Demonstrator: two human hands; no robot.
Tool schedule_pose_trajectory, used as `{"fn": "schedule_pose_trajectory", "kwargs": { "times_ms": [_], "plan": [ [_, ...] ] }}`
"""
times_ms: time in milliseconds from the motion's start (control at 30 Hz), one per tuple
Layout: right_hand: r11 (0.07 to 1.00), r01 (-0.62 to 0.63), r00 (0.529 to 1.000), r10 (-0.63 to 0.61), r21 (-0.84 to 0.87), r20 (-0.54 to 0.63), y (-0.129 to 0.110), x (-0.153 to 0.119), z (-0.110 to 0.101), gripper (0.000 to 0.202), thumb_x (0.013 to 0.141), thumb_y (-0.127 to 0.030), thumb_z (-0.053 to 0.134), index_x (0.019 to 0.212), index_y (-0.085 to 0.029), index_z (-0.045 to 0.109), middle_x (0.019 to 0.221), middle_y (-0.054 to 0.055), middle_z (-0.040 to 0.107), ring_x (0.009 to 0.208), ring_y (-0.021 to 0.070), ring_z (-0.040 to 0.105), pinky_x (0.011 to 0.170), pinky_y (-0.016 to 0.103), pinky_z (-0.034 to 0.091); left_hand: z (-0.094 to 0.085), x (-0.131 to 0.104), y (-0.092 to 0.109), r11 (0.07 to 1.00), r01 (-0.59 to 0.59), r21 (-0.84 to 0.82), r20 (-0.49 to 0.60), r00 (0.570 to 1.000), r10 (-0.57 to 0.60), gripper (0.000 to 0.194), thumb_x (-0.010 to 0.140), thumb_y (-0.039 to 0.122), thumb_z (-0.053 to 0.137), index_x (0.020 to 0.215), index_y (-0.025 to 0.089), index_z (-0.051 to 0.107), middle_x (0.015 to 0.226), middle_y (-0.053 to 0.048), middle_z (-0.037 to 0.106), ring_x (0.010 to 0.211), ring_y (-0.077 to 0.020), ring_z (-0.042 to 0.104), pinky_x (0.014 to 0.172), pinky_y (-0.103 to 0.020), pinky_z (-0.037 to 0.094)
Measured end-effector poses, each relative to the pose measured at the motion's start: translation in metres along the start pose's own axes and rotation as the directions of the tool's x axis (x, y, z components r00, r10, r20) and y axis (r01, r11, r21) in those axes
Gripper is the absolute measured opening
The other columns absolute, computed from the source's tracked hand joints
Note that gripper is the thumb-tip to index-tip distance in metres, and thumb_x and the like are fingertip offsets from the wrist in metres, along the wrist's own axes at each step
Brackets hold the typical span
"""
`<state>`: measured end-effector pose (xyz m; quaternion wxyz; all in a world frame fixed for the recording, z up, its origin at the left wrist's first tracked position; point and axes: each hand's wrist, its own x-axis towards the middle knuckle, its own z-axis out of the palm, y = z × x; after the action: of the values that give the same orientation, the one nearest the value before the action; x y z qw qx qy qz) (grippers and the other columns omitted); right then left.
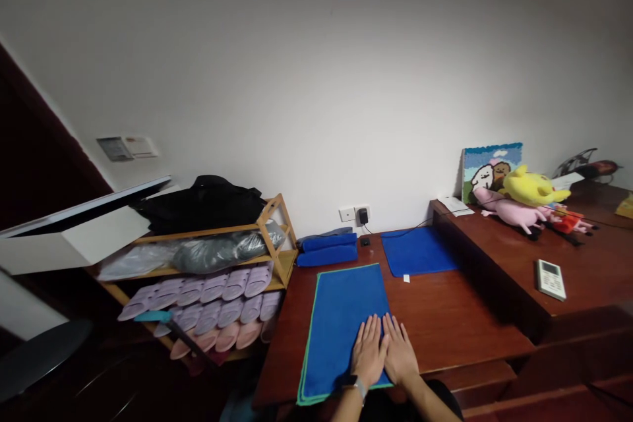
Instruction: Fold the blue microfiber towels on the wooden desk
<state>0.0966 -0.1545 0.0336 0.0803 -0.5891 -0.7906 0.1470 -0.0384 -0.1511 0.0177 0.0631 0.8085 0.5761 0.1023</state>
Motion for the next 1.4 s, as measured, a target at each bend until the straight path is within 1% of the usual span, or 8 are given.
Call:
{"fn": "schedule_pose_trajectory", "kwargs": {
  "times_ms": [100,333,467,967,1100,1267,1333,1400],
  "plan": [
    [0.999,-0.039,0.999,0.039,0.020,-0.007,-0.002,-0.001,-0.002,0.066,0.102,-0.033,0.022,0.164,-0.014,0.025,0.172,0.003,0.016,0.160,0.0229,0.013,0.131,0.045,0.012,-0.005,-0.017,-0.020,0.997,0.077,0.030,0.029,0.997,-0.078,0.068,0.107,0.057,0.018,0.165,0.023,0.023,0.172,-0.005,0.026,0.159,-0.0246,0.024,0.131,-0.050,0.025],
    [0.996,-0.076,0.997,0.077,0.050,-0.027,-0.003,-0.001,-0.003,0.066,0.103,-0.037,0.020,0.165,-0.015,0.024,0.172,0.001,0.018,0.160,0.0212,0.014,0.131,0.044,0.012,-0.038,-0.101,-0.127,0.933,0.337,0.123,-0.027,0.941,-0.336,0.075,0.104,0.063,0.023,0.165,0.019,0.027,0.172,-0.007,0.024,0.159,-0.0252,0.024,0.130,-0.048,0.026],
    [0.996,-0.083,0.996,0.083,0.042,-0.009,-0.004,-0.001,-0.004,0.066,0.103,-0.038,0.022,0.165,-0.015,0.025,0.172,0.003,0.020,0.160,0.0216,0.014,0.131,0.044,0.011,-0.038,-0.122,-0.145,0.931,0.337,0.137,-0.075,0.941,-0.329,0.072,0.105,0.060,0.025,0.166,0.023,0.024,0.171,-0.007,0.029,0.158,-0.0261,0.028,0.128,-0.049,0.031],
    [0.998,-0.054,0.997,0.053,-0.014,-0.059,0.005,-0.040,0.011,0.066,0.105,-0.041,0.018,0.164,-0.013,0.027,0.172,0.004,0.020,0.160,0.0227,0.017,0.131,0.045,0.015,-0.048,-0.119,-0.132,0.928,0.337,0.160,-0.081,0.941,-0.328,0.071,0.106,0.060,0.024,0.163,0.019,0.032,0.170,-0.009,0.031,0.157,-0.0252,0.030,0.129,-0.047,0.029],
    [0.999,-0.044,0.997,0.042,-0.021,-0.070,0.004,-0.039,0.013,0.066,0.105,-0.041,0.018,0.164,-0.013,0.029,0.171,0.004,0.021,0.160,0.0241,0.017,0.131,0.047,0.015,-0.044,-0.092,-0.085,0.963,0.244,0.117,-0.148,0.963,-0.226,0.069,0.107,0.055,0.020,0.165,0.018,0.027,0.171,-0.008,0.028,0.158,-0.0243,0.027,0.130,-0.047,0.027],
    [1.000,-0.002,0.998,0.001,-0.015,-0.056,0.010,-0.036,0.022,0.063,0.104,-0.036,0.021,0.163,-0.016,0.030,0.171,0.004,0.018,0.160,0.0245,0.014,0.131,0.049,0.013,-0.010,-0.040,-0.003,0.999,0.008,0.046,-0.045,0.999,-0.006,0.067,0.108,0.053,0.021,0.166,0.020,0.021,0.172,-0.004,0.024,0.159,-0.0220,0.024,0.131,-0.043,0.027],
    [0.999,0.024,0.999,-0.025,-0.036,-0.042,0.012,-0.034,0.026,0.063,0.103,-0.032,0.021,0.163,-0.017,0.030,0.172,0.003,0.017,0.160,0.0243,0.012,0.131,0.049,0.011,0.001,-0.031,0.010,0.999,0.008,0.038,-0.035,0.999,-0.007,0.065,0.108,0.051,0.019,0.166,0.021,0.020,0.172,-0.004,0.024,0.159,-0.0214,0.024,0.131,-0.044,0.027],
    [0.998,0.027,0.998,-0.029,-0.051,-0.047,0.014,-0.033,0.028,0.062,0.104,-0.033,0.020,0.163,-0.017,0.030,0.172,0.003,0.017,0.160,0.0244,0.013,0.131,0.050,0.012,0.003,-0.033,0.006,0.998,0.038,0.042,-0.029,0.999,-0.037,0.064,0.108,0.051,0.018,0.165,0.023,0.021,0.172,-0.003,0.024,0.159,-0.0217,0.024,0.131,-0.045,0.027]
  ]
}}
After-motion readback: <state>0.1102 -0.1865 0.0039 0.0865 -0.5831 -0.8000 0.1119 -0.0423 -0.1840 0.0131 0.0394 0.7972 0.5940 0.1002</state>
